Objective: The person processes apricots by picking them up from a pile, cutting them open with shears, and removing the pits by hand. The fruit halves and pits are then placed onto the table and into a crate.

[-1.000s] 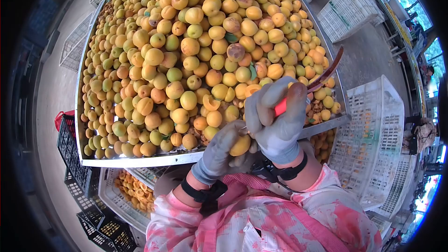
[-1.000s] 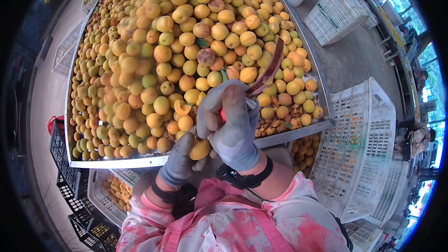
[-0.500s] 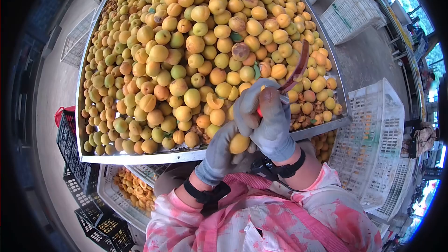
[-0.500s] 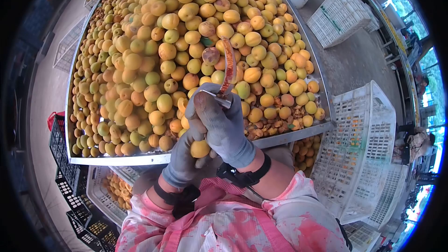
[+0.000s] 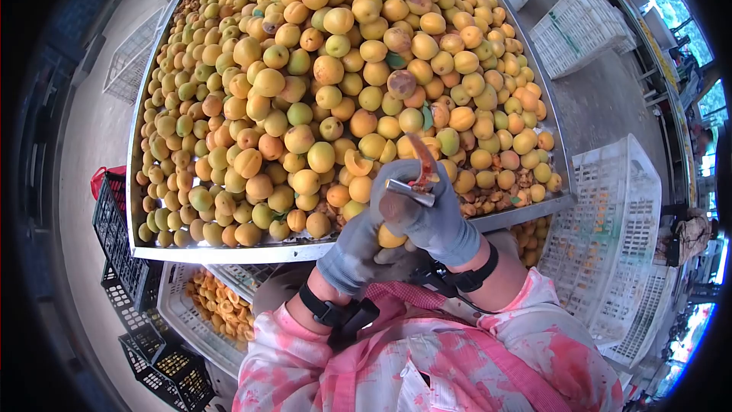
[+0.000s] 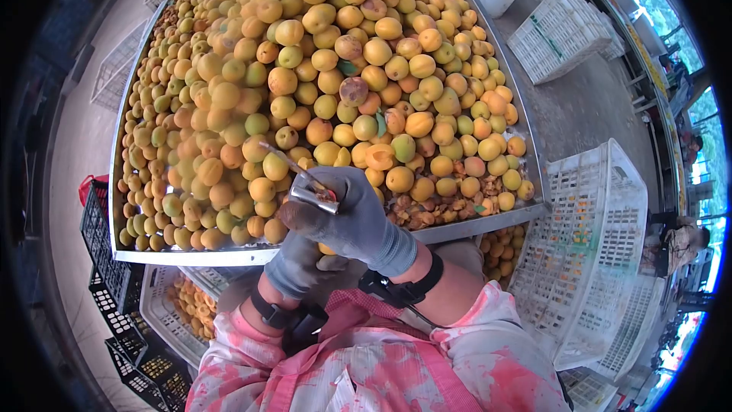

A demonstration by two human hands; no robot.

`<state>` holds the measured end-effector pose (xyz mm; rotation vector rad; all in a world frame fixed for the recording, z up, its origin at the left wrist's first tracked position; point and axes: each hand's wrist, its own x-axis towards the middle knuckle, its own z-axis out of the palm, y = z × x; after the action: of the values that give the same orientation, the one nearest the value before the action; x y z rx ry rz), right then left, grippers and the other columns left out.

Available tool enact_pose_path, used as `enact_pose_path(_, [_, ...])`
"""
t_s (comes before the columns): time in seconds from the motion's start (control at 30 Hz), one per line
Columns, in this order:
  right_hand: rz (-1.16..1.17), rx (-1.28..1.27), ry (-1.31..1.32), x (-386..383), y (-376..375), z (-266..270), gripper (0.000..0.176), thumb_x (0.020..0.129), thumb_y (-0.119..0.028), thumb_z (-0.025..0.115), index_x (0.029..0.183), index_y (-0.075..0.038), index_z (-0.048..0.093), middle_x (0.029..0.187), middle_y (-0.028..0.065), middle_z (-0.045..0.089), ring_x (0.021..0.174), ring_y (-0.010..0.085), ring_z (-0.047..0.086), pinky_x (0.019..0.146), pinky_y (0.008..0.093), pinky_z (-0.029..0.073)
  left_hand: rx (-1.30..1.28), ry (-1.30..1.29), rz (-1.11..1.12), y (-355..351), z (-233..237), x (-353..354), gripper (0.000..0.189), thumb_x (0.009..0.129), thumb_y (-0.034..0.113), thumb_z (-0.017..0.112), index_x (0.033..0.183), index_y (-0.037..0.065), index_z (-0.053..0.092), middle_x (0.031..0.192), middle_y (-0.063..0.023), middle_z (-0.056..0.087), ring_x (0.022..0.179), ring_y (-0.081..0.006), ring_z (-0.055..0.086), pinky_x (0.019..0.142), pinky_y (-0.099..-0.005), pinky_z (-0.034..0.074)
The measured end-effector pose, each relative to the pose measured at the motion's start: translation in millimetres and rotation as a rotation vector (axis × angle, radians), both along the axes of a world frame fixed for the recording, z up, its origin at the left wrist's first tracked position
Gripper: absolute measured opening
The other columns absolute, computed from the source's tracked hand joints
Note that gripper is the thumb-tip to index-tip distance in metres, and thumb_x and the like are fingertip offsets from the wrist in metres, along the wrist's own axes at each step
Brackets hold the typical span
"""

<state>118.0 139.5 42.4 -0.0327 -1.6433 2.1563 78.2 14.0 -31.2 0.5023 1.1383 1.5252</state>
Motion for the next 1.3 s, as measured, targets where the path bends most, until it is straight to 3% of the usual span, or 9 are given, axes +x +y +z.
enact_pose_path(0.07, [-0.115,0.184,0.138,0,2,-4,0.019,0.084,-0.018,0.070,0.079,-0.003,0.059,0.069,-0.0016,0.055,0.061,0.0072,0.052,0.055,0.0212,0.039,0.175,0.067,-0.022,-4,-3,-3,0.021,0.092,0.012,0.051,0.112,0.005,0.052,0.085,-0.0020,0.056,0.056,-0.0037,0.044,0.050,-0.0175,0.036])
enact_pose_path(0.27, [0.022,-0.276,-0.049,0,18,-9,0.051,0.097,-0.053,0.038,0.074,-0.009,0.045,0.054,-0.0008,0.034,0.043,0.0123,0.036,0.041,0.0244,0.028,0.064,0.261,-0.035,2,21,-12,0.035,0.090,0.019,0.049,0.121,0.004,0.049,0.089,-0.0024,0.058,0.075,-0.0097,0.053,0.064,-0.0194,0.042])
enact_pose_path(0.73, [-0.022,-0.214,-0.087,-12,4,-20,0.039,0.093,-0.042,0.054,0.079,-0.005,0.055,0.060,-0.0007,0.046,0.049,0.0077,0.042,0.047,0.0222,0.033,-0.087,0.202,0.196,7,7,-14,0.033,0.090,0.031,0.046,0.107,0.004,0.057,0.076,-0.0002,0.057,0.056,-0.0067,0.046,0.050,-0.0205,0.035])
enact_pose_path(0.9, [0.071,-0.119,-0.094,-16,0,-23,0.026,0.086,-0.026,0.070,0.077,-0.004,0.058,0.065,-0.0058,0.051,0.057,0.0018,0.041,0.050,0.0211,0.035,0.174,1.131,0.211,6,-28,-22,0.015,0.090,0.016,0.050,0.101,0.007,0.056,0.076,0.0022,0.057,0.063,-0.0086,0.054,0.050,-0.0205,0.039])
enact_pose_path(0.93, [0.049,-0.059,-0.144,-19,-4,-24,0.030,0.086,-0.027,0.071,0.074,-0.004,0.057,0.065,-0.0067,0.050,0.061,0.0029,0.040,0.052,0.0233,0.036,0.175,1.133,0.214,5,-28,-20,0.015,0.090,0.016,0.050,0.101,0.007,0.056,0.076,0.0022,0.057,0.063,-0.0086,0.054,0.050,-0.0205,0.039])
enact_pose_path(1.0, [0.082,0.023,-0.182,-19,-3,-17,0.031,0.085,-0.028,0.071,0.073,-0.004,0.056,0.063,-0.0052,0.049,0.060,0.0042,0.040,0.051,0.0250,0.036,0.039,0.401,0.179,6,-21,-15,0.013,0.092,0.014,0.051,0.103,0.008,0.056,0.083,0.0032,0.059,0.073,-0.0120,0.058,0.057,-0.0246,0.046])
enact_pose_path(1.1, [0.107,0.197,-0.282,-19,-2,-18,0.031,0.082,-0.031,0.074,0.075,-0.006,0.056,0.067,-0.0086,0.046,0.065,0.0025,0.040,0.053,0.0227,0.035,-0.353,0.287,0.055,5,3,-21,0.037,0.071,0.003,0.070,0.107,0.008,0.060,0.097,-0.0041,0.061,0.094,-0.0210,0.059,0.088,-0.0304,0.045])
enact_pose_path(1.17, [0.057,0.271,-0.200,-20,-5,-22,0.042,0.080,-0.038,0.073,0.067,-0.005,0.053,0.058,0.0048,0.042,0.055,0.0113,0.037,0.050,0.0288,0.035,-0.302,0.263,0.086,4,-8,-20,0.036,0.073,0.004,0.068,0.108,0.008,0.060,0.098,-0.0039,0.061,0.093,-0.0205,0.059,0.087,-0.0305,0.046])
enact_pose_path(1.3, [0.101,0.546,-0.124,-10,-2,-17,0.030,0.079,-0.028,0.074,0.072,-0.006,0.055,0.063,0.0008,0.048,0.056,0.0121,0.043,0.052,0.0272,0.037,-0.106,0.166,0.192,7,-31,-12,0.030,0.081,0.011,0.063,0.111,0.008,0.057,0.101,-0.0028,0.060,0.092,-0.0186,0.059,0.083,-0.0308,0.048])
